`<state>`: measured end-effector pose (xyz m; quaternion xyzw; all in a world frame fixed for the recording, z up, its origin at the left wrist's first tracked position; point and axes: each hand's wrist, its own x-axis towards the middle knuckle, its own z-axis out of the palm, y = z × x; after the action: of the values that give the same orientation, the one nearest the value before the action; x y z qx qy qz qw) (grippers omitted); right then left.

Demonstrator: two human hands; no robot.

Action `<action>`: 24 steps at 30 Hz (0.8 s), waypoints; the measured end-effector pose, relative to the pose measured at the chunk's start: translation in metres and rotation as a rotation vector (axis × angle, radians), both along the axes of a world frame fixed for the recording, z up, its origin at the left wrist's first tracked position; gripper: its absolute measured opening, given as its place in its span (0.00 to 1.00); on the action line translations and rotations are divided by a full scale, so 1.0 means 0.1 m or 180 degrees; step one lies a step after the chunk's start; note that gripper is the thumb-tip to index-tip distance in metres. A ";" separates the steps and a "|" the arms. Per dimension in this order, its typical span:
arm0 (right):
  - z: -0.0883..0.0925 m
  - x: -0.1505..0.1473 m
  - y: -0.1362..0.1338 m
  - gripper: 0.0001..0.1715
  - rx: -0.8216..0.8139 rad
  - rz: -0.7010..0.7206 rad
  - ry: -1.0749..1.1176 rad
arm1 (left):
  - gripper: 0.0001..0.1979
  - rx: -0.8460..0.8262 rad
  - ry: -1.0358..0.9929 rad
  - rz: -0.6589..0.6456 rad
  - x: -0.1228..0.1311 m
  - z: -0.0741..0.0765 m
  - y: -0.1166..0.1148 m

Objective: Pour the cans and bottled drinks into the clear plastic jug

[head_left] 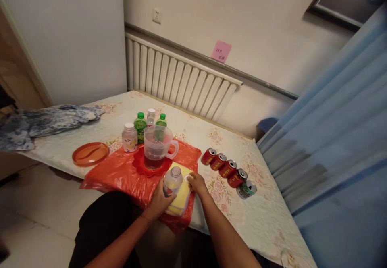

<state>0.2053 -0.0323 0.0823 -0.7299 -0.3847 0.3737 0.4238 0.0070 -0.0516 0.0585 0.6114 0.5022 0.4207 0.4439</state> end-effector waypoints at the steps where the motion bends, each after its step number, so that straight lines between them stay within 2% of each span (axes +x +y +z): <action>1: 0.02 0.02 -0.01 0.07 0.0082 -0.0020 -0.0078 | 0.34 -0.0012 -0.0033 -0.0009 0.00 -0.02 0.00; 4: 0.11 0.06 0.02 0.06 0.0376 -0.0073 -0.0263 | 0.35 0.0035 -0.0094 -0.0009 -0.01 -0.06 0.01; 7: 0.24 0.01 0.13 0.10 0.0634 0.0028 -0.0272 | 0.35 0.0091 -0.0088 0.0028 -0.03 -0.09 0.00; 11: 0.48 -0.19 0.37 0.17 0.0970 0.0304 -0.0093 | 0.33 0.0005 -0.0050 0.0066 -0.09 -0.10 -0.02; 16: 0.77 -0.49 0.66 0.24 0.1471 0.0631 0.0087 | 0.33 -0.0046 -0.0326 0.0038 -0.17 -0.07 -0.06; 20: 0.85 -0.65 0.86 0.20 0.1538 0.1108 0.0342 | 0.33 -0.0070 -0.0499 -0.0022 -0.18 -0.08 -0.11; 24: 0.83 -0.79 1.00 0.26 0.1488 0.1228 0.0616 | 0.35 -0.0166 -0.0483 -0.0043 -0.19 -0.16 -0.14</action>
<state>0.1261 0.0678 0.1651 -0.4873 -0.5493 0.4164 0.5360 -0.0117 -0.0655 0.0426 0.5693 0.4738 0.4496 0.4992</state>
